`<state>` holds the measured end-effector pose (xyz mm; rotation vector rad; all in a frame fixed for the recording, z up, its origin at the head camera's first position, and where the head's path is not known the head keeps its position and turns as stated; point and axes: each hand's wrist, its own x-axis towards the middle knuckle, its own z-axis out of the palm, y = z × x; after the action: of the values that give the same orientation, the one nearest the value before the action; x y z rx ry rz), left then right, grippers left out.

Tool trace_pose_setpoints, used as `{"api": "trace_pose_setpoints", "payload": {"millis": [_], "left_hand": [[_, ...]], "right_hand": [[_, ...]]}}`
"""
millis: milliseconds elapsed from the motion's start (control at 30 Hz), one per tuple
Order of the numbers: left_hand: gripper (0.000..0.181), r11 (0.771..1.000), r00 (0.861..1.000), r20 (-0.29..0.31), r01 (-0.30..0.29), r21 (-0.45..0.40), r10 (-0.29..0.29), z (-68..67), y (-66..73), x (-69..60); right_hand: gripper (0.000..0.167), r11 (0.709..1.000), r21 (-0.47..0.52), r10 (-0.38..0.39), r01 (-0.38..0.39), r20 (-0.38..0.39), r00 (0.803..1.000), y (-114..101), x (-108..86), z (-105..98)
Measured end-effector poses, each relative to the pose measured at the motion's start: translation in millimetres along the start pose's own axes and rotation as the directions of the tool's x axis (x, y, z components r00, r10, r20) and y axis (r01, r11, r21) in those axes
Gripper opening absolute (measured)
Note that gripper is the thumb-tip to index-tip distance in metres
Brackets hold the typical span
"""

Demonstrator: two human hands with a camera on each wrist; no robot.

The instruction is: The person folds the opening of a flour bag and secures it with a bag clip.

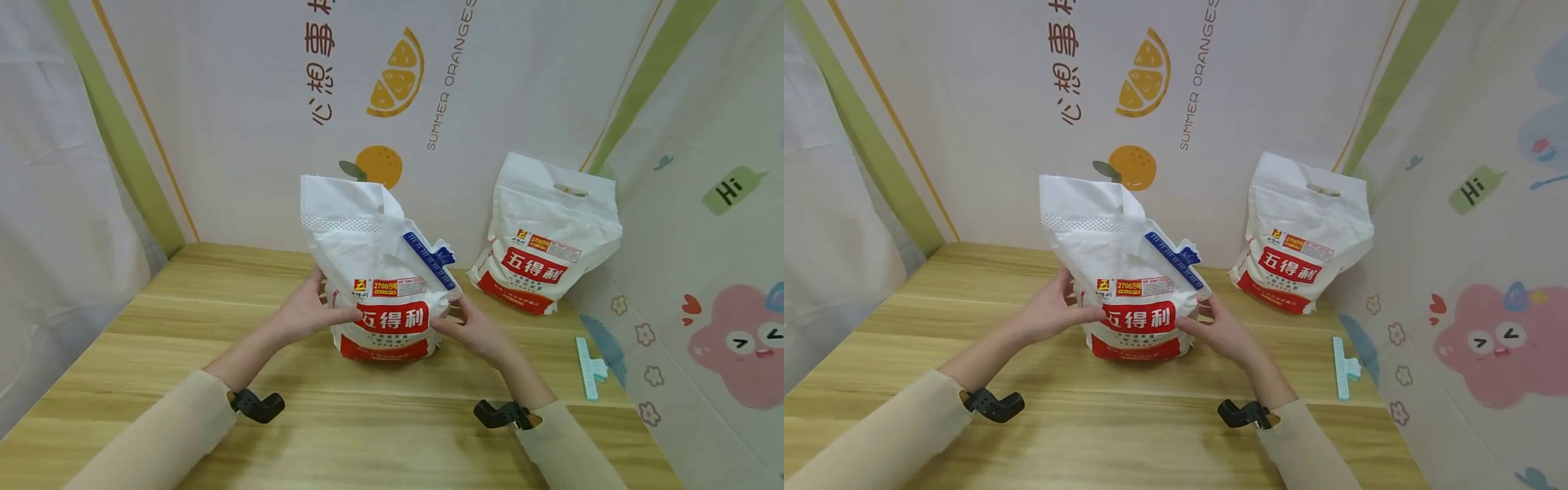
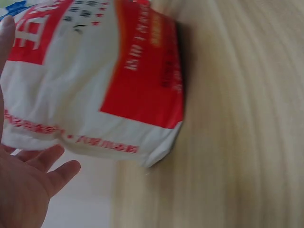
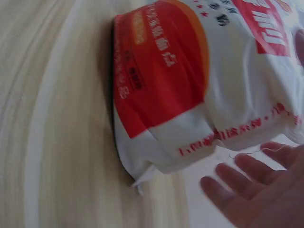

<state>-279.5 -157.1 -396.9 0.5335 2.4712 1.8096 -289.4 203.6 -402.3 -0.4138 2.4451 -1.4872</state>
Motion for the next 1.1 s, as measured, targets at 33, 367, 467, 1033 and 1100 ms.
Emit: {"api": "trace_pose_setpoints", "payload": {"millis": [33,367,467,1033,1100], "left_hand": [[0.099,1.0,1.0,0.021,-0.007,-0.011,0.007,3.5,-2.8,0.6],[0.098,0.995,0.997,0.053,-0.047,-0.091,0.052,21.6,-10.7,10.1],[0.094,0.996,0.998,0.051,-0.028,-0.087,0.033,23.4,-10.5,10.7],[0.08,1.0,0.999,-0.032,-0.013,-0.016,0.013,33.5,-6.1,9.4],[0.082,1.0,0.999,-0.029,-0.017,-0.012,0.017,33.7,-6.3,8.8]], "right_hand": [[0.093,1.0,-0.008,0.011,-0.01,0.024,1.0,0.2,0.4,2.1],[0.086,0.998,0.058,-0.011,0.007,0.068,0.998,5.6,8.8,19.1],[0.086,0.999,0.048,0.001,-0.003,0.045,0.999,6.6,8.8,20.3],[0.077,0.997,0.076,0.009,-0.01,0.017,1.0,-1.1,10.7,28.9],[0.077,0.997,0.078,0.001,-0.003,0.022,1.0,-0.5,11.0,29.4]]}}
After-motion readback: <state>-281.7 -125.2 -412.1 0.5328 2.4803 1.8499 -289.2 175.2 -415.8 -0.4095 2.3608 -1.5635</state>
